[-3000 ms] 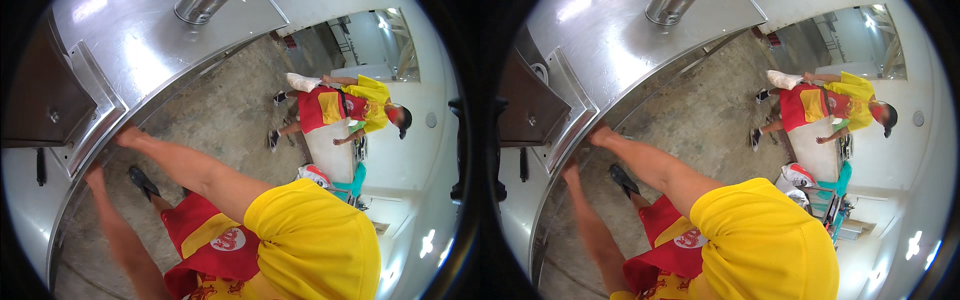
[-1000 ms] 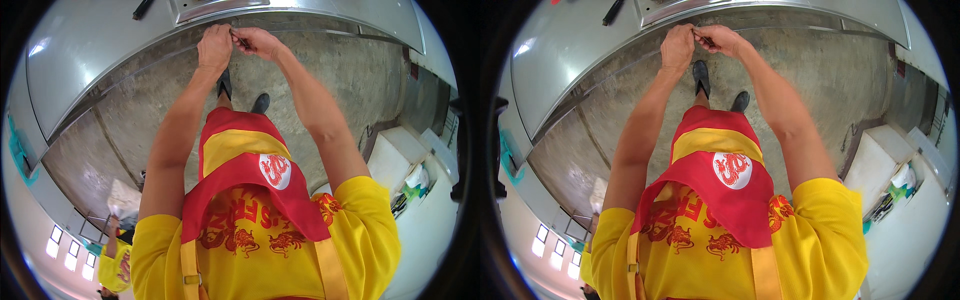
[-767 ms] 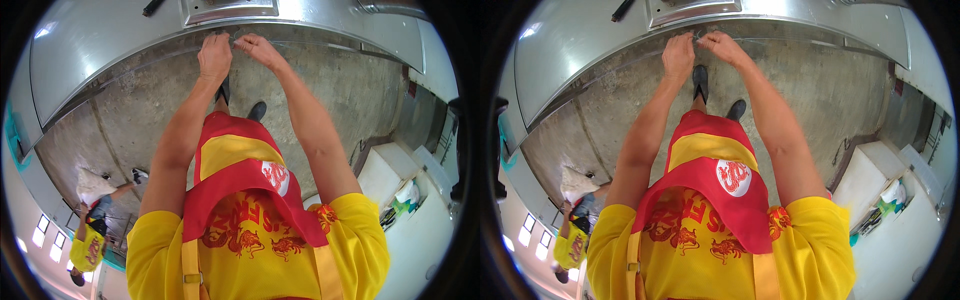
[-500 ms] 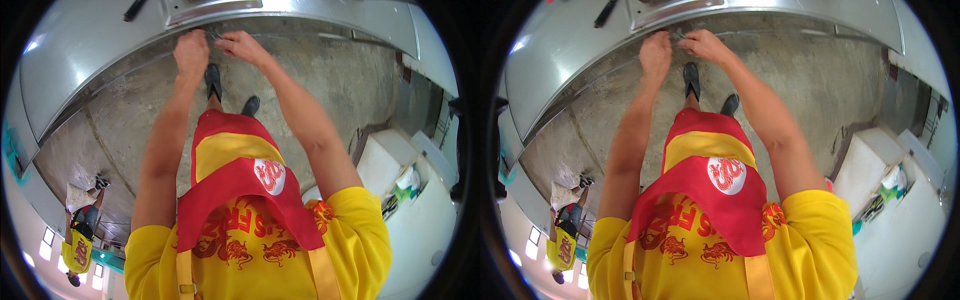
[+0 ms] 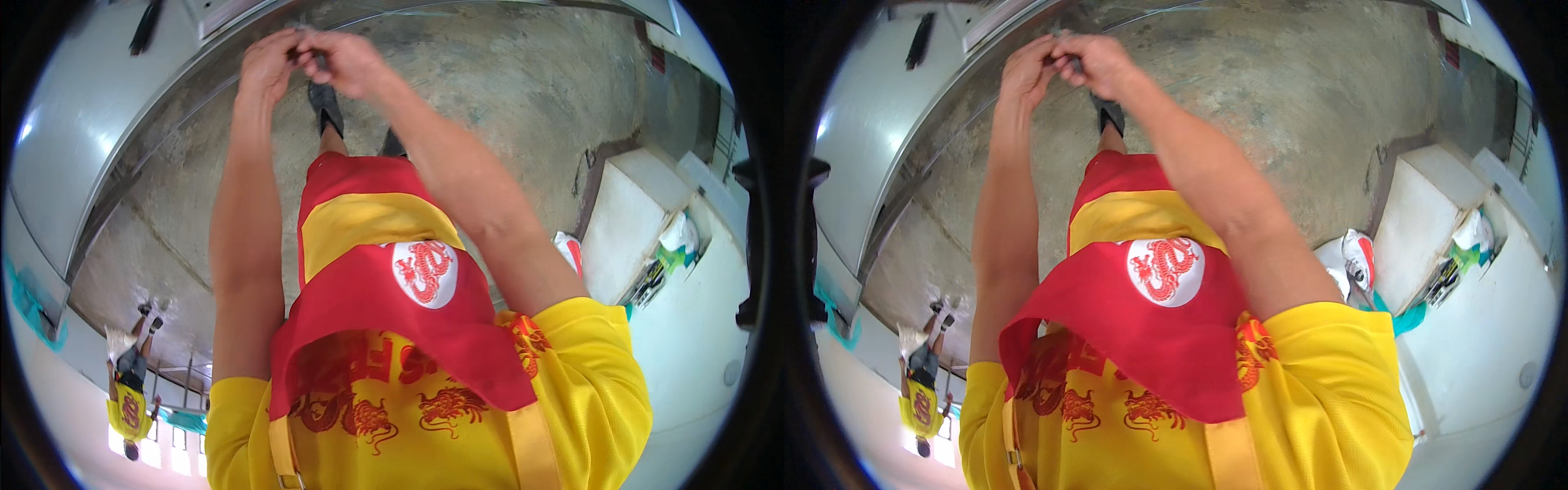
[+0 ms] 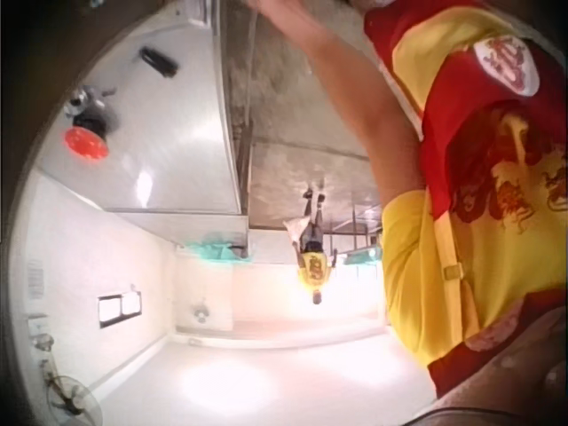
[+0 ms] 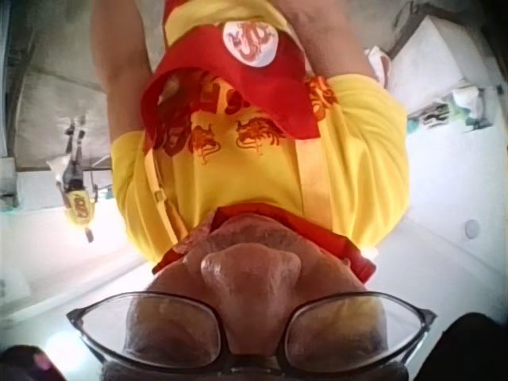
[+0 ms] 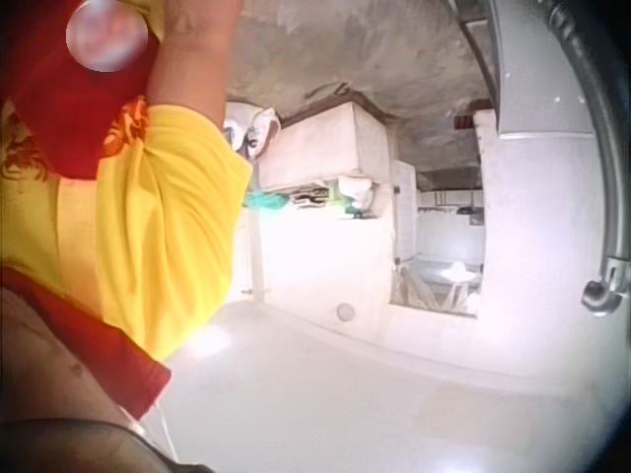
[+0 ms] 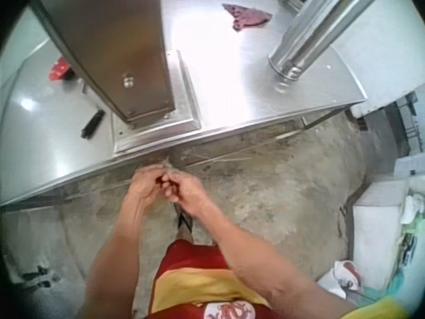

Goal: The person assembles a stainless steel machine by inserting a threaded rod, tightening bolts with a wrench, and attaching a circular component. The person wipes the surface with a cloth and secures a metal bar with a zip tie.

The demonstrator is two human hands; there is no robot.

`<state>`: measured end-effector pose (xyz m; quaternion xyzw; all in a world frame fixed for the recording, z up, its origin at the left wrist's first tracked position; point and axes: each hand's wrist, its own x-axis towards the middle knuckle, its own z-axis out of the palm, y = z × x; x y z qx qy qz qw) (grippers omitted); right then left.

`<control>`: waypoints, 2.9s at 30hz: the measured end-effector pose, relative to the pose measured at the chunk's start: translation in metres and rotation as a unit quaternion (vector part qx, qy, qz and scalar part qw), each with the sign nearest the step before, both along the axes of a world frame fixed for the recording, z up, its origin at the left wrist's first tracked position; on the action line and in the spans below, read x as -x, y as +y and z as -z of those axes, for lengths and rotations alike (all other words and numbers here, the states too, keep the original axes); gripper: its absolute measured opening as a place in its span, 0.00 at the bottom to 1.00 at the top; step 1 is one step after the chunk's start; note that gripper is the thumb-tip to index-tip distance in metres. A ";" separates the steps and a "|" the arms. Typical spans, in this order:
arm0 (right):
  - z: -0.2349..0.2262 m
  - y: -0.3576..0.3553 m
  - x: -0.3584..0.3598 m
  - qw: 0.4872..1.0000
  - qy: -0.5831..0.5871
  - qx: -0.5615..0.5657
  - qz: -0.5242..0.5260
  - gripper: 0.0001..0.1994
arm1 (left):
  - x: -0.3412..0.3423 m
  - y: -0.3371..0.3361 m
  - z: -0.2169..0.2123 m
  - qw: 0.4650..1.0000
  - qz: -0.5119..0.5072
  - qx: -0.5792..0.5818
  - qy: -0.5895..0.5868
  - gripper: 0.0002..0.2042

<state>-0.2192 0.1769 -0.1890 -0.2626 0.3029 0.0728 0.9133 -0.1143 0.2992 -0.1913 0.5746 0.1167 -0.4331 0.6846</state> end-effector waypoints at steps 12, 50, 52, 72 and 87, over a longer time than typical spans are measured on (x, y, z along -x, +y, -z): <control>0.011 -0.019 0.033 0.991 0.050 0.124 0.002 0.11 | 0.036 0.019 0.012 0.968 0.112 0.188 0.124 0.09; -0.010 0.030 0.056 0.862 0.138 0.444 -0.202 0.13 | 0.184 0.028 -0.011 0.919 0.041 -0.255 -0.297 0.12; -0.014 0.032 0.077 0.859 0.129 0.464 -0.177 0.11 | 0.198 0.032 -0.016 0.928 0.044 -0.246 -0.276 0.14; -0.012 -0.025 0.122 0.803 0.057 0.574 -0.148 0.21 | 0.181 0.005 -0.056 0.996 -0.037 0.012 -0.077 0.18; -0.071 0.031 0.143 0.929 0.093 0.356 -0.039 0.13 | 0.116 -0.049 -0.041 0.891 -0.396 0.068 0.213 0.10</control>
